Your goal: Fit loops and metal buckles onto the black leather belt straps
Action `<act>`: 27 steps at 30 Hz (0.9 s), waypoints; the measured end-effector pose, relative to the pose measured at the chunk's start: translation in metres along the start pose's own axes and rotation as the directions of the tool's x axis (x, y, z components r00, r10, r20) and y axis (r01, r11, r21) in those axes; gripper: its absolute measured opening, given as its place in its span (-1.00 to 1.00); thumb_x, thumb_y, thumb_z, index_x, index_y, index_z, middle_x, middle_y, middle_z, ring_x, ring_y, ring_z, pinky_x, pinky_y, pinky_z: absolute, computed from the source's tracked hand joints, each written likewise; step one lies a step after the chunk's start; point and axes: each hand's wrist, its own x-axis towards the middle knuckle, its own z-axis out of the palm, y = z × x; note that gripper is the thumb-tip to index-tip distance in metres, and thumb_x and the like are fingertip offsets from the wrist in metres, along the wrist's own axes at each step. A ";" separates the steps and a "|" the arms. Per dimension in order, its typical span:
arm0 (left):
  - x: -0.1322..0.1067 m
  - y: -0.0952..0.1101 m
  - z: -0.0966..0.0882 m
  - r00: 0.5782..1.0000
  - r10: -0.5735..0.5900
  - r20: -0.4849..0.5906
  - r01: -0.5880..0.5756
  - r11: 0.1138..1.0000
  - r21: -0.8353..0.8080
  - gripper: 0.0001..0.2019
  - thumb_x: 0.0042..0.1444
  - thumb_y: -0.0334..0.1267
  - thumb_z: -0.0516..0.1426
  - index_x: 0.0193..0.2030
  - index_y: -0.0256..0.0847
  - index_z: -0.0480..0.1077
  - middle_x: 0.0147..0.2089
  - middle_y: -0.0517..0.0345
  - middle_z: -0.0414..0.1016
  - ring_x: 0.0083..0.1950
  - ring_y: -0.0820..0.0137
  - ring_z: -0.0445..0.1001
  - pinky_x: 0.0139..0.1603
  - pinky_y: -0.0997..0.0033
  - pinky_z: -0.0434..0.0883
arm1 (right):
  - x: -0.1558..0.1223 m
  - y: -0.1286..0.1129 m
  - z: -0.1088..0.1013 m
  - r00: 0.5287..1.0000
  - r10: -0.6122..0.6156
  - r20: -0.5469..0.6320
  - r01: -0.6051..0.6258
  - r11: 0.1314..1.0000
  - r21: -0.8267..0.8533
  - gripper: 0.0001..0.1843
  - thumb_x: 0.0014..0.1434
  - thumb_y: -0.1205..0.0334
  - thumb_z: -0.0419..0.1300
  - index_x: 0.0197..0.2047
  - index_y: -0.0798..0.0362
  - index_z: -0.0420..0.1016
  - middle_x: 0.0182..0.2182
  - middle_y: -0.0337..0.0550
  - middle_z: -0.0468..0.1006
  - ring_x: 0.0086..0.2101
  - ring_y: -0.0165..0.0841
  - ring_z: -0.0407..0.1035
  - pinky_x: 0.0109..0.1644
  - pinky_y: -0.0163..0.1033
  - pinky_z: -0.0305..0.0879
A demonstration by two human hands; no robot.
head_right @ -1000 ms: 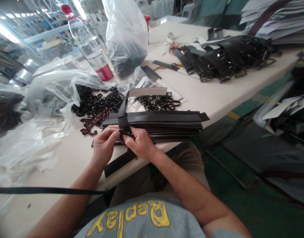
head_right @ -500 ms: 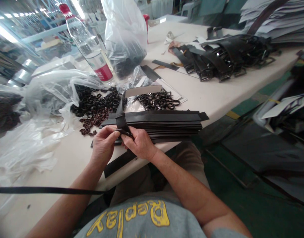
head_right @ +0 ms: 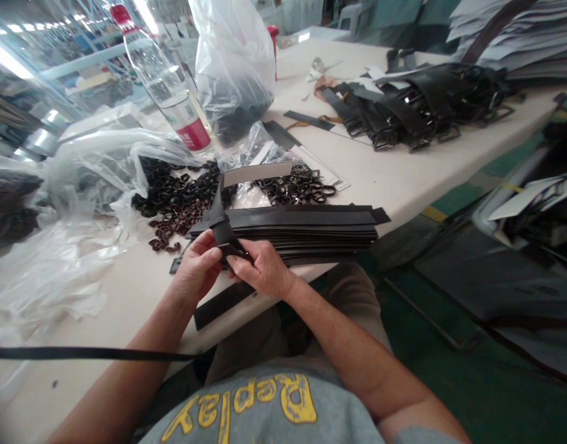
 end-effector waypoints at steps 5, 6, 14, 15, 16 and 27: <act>0.000 0.000 -0.001 0.999 0.013 0.046 -0.013 1.000 0.004 -0.59 -0.19 -0.13 0.46 -0.18 -0.12 0.51 -0.31 0.17 0.57 -0.47 0.41 0.49 -0.60 0.47 0.45 | 0.000 0.001 -0.002 1.000 -0.008 0.027 0.007 0.999 0.033 -0.82 0.28 0.22 0.06 -0.31 0.09 0.41 -0.52 -0.26 0.53 -0.55 -0.45 0.41 -0.42 -0.38 0.32; 0.000 0.000 -0.001 0.998 0.014 0.053 -0.015 1.000 0.010 -0.57 -0.19 -0.13 0.46 -0.15 -0.11 0.51 -0.29 0.16 0.58 -0.45 0.40 0.50 -0.57 0.47 0.46 | 0.000 0.001 -0.002 1.000 -0.003 0.031 0.002 0.999 0.046 -0.82 0.28 0.22 0.06 -0.30 0.09 0.42 -0.51 -0.26 0.53 -0.56 -0.46 0.41 -0.43 -0.38 0.32; -0.001 0.005 -0.001 0.999 0.026 0.041 -0.031 0.992 0.126 -0.36 -0.25 -0.08 0.47 0.04 -0.02 0.46 -0.25 0.14 0.58 -0.40 0.32 0.53 -0.56 0.45 0.47 | -0.001 0.001 -0.003 0.997 0.031 0.072 -0.038 0.994 0.099 -0.84 0.21 0.22 0.10 -0.35 0.10 0.42 -0.53 -0.26 0.51 -0.57 -0.46 0.40 -0.48 -0.40 0.30; -0.001 0.004 -0.002 0.999 0.040 0.023 -0.043 0.990 0.137 -0.40 -0.25 -0.09 0.47 0.00 -0.03 0.48 -0.27 0.15 0.58 -0.39 0.33 0.53 -0.54 0.45 0.48 | -0.001 0.001 -0.002 0.997 0.031 0.071 -0.038 0.995 0.096 -0.84 0.20 0.23 0.10 -0.37 0.10 0.42 -0.54 -0.26 0.51 -0.57 -0.46 0.39 -0.48 -0.40 0.30; -0.001 0.003 -0.002 0.998 0.062 0.003 -0.062 0.988 0.144 -0.44 -0.25 -0.10 0.47 -0.03 -0.03 0.49 -0.27 0.16 0.58 -0.38 0.35 0.53 -0.50 0.45 0.50 | -0.001 0.001 -0.002 0.997 0.031 0.069 -0.037 0.995 0.092 -0.83 0.20 0.23 0.11 -0.39 0.10 0.41 -0.54 -0.25 0.51 -0.57 -0.46 0.39 -0.48 -0.40 0.29; -0.007 -0.002 0.005 0.961 0.260 -0.092 -0.229 0.940 0.254 -0.64 -0.15 -0.16 0.44 -0.22 -0.11 0.46 -0.41 0.27 0.53 -0.49 0.47 0.46 -0.56 0.53 0.47 | 0.001 0.001 -0.001 0.997 0.057 0.060 -0.063 0.994 0.094 -0.86 0.20 0.25 0.10 -0.37 0.10 0.39 -0.52 -0.27 0.49 -0.56 -0.45 0.39 -0.47 -0.38 0.29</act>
